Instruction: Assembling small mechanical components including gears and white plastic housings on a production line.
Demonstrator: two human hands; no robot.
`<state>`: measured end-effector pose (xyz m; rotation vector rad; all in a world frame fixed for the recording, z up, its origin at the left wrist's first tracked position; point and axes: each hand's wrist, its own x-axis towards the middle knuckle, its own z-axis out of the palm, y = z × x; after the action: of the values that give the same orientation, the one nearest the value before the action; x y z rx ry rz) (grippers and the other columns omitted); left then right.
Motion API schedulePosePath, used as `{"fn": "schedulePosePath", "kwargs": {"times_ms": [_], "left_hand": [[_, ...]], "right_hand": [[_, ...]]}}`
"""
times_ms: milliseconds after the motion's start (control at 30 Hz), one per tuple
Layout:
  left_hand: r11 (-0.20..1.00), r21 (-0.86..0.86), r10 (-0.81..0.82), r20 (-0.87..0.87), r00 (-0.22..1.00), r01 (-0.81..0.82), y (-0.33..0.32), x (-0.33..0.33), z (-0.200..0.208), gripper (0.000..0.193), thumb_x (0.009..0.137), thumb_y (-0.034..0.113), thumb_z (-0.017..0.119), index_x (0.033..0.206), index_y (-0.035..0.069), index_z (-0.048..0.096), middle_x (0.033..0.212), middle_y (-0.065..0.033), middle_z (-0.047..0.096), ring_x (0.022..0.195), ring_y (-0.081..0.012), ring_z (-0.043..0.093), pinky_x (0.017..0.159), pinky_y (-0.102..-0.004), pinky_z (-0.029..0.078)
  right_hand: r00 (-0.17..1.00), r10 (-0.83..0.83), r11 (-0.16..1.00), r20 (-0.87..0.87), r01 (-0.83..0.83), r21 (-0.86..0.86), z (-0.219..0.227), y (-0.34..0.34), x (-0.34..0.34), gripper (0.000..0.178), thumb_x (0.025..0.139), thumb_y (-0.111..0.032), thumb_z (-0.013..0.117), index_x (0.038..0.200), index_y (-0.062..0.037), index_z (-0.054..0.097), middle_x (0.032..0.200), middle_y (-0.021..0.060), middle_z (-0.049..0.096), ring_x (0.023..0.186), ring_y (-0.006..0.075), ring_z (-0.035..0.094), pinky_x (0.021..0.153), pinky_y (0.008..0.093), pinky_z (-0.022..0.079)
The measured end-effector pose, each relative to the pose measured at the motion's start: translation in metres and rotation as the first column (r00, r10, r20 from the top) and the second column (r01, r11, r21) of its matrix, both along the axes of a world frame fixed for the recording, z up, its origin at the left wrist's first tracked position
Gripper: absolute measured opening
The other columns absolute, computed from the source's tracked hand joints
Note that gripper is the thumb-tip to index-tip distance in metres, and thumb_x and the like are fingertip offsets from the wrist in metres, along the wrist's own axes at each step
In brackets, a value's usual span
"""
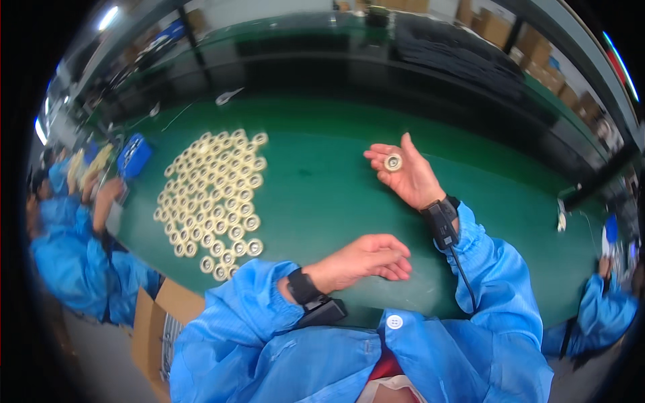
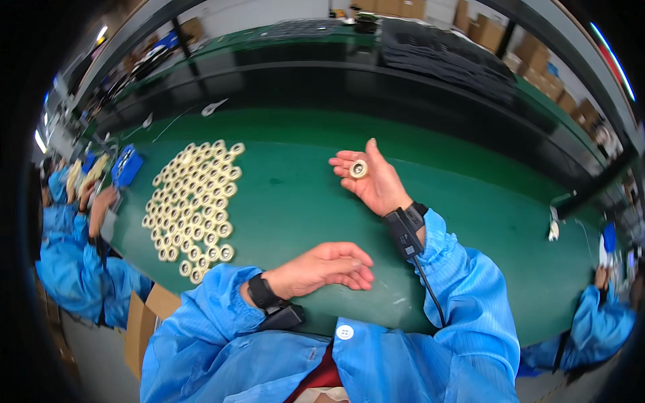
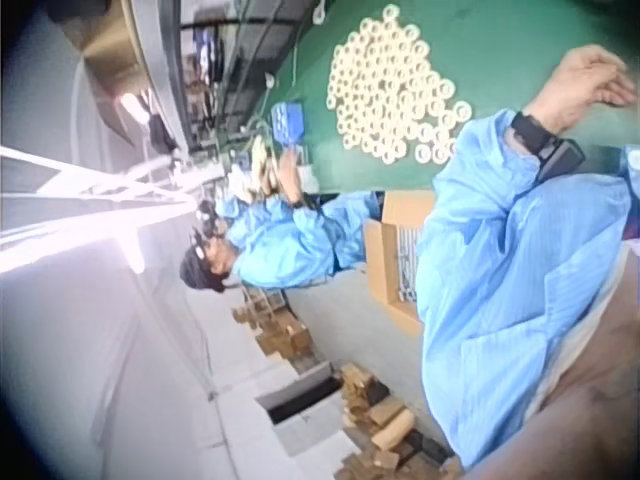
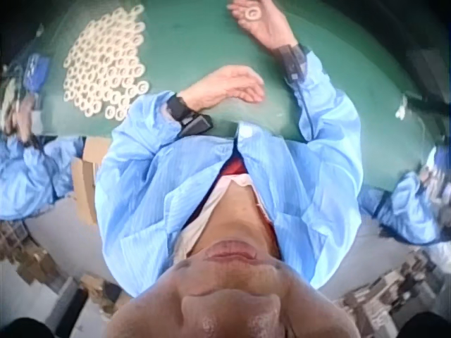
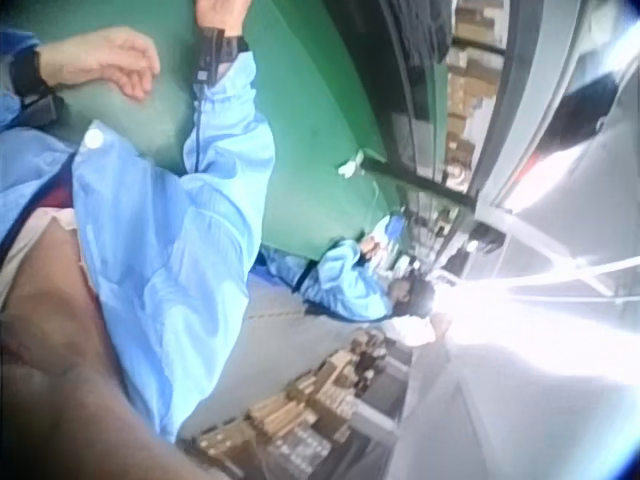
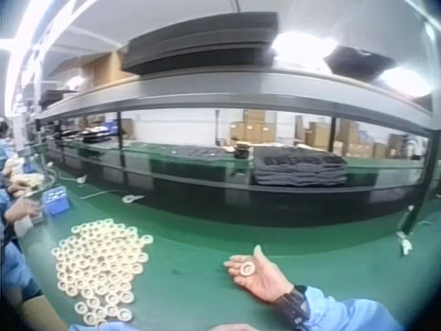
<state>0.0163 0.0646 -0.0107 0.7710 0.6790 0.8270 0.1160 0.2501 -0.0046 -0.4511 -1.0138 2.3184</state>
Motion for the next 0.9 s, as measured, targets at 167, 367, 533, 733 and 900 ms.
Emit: {"fn": "schedulePosePath", "kwargs": {"times_ms": [167,367,533,733,900], "left_hand": [[1.0,0.019,-0.016,-0.102,0.995,0.018,0.002,0.002,0.007,0.026,0.099,0.019,0.05,0.115,0.0,0.054,0.109,-0.014,0.063,0.1,-0.0212,0.064,0.087,-0.0293,0.051],[0.886,0.454,0.407,-0.657,0.634,-0.098,-0.058,-0.025,0.049,0.033,0.095,0.014,0.056,0.124,0.0,0.051,0.118,-0.01,0.058,0.111,-0.0172,0.055,0.093,-0.0294,0.044],[0.575,0.813,0.721,-0.554,-0.417,-0.087,-0.132,-0.07,0.031,0.072,0.086,0.032,0.068,0.141,0.0,0.033,0.14,-0.0265,0.037,0.13,-0.0398,0.038,0.104,-0.0431,0.035],[0.762,0.545,0.216,-0.723,-0.656,-0.35,-0.148,-0.088,-0.002,0.096,0.085,0.051,0.063,0.15,0.003,0.011,0.15,-0.0341,0.006,0.139,-0.0505,0.011,0.112,-0.0502,0.02],[0.668,0.728,0.454,-0.564,-0.69,-0.154,-0.146,-0.122,-0.031,0.091,0.084,0.048,0.064,0.148,0.004,0.018,0.148,-0.0351,0.013,0.137,-0.0536,0.013,0.107,-0.0627,0.018]], "right_hand": [[0.995,-0.088,0.996,0.039,0.088,0.016,0.003,-0.009,0.053,0.069,0.099,-0.054,0.031,0.123,0.0085,0.045,0.113,0.0198,0.059,0.092,0.0198,0.062,0.071,0.0276,0.055],[0.972,-0.176,0.981,0.157,0.161,0.104,-0.009,-0.014,0.113,0.059,0.098,-0.049,0.043,0.121,0.005,0.051,0.113,0.0159,0.061,0.092,0.0178,0.061,0.073,0.028,0.05],[0.935,-0.313,0.929,0.164,0.266,0.256,-0.008,-0.02,0.156,0.031,0.093,-0.02,0.053,0.117,0.0005,0.055,0.119,0.0116,0.058,0.102,0.0173,0.059,0.075,0.0263,0.047],[0.87,-0.411,0.737,0.273,0.141,0.661,-0.02,-0.032,0.132,0.023,0.088,-0.004,0.047,0.11,-0.0029,0.055,0.129,0.0109,0.051,0.107,0.0158,0.057,0.077,0.0256,0.047],[0.868,-0.428,0.67,0.252,0.117,0.734,-0.028,-0.032,0.129,0.021,0.094,-0.008,0.048,0.114,-0.002,0.052,0.119,0.0075,0.055,0.1,0.0135,0.059,0.073,0.0238,0.048]]}}
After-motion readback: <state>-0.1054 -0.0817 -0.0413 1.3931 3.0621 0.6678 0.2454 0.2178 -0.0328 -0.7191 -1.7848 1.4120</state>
